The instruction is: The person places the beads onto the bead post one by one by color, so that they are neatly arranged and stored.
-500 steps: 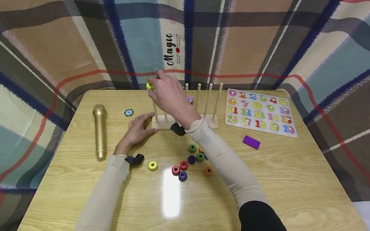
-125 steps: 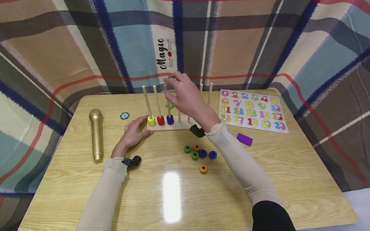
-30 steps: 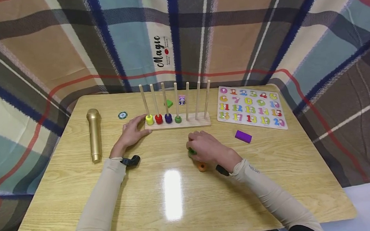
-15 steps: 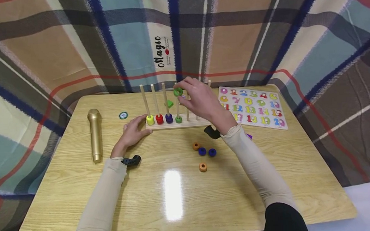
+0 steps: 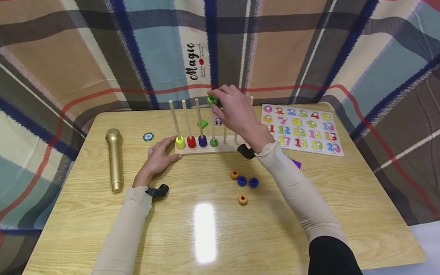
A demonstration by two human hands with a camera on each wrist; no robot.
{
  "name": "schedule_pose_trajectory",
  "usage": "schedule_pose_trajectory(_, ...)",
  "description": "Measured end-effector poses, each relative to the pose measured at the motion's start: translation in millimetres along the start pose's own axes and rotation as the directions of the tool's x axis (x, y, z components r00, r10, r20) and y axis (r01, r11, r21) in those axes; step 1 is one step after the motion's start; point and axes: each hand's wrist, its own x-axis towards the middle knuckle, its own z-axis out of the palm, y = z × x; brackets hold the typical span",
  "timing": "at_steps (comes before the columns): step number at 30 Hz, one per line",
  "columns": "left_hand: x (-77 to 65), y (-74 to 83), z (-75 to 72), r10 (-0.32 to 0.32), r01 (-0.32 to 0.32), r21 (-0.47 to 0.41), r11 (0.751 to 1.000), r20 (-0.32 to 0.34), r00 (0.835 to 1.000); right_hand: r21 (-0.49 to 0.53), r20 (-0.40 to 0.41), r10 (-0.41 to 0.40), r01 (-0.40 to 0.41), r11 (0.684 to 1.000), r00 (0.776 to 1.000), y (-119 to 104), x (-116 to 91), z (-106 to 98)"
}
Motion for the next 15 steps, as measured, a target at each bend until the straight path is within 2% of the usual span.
schedule_pose_trajectory(11,0.4,-0.7,0.7,0.006,-0.006,0.003,1.000,0.002,1.000,0.001,0.014,0.001,-0.001,1.000,1.000,3,-1,4)
schedule_pose_trajectory(13,0.7,-0.2,0.5,0.006,-0.006,0.003,1.000,0.000,1.000,0.026,-0.024,-0.010,0.010,1.000,1.000,5,-7,4)
schedule_pose_trajectory(15,0.4,0.6,-0.2,0.006,-0.006,0.002,1.000,-0.001,1.000,0.047,-0.100,-0.037,0.042,0.998,0.994,10,-16,8)
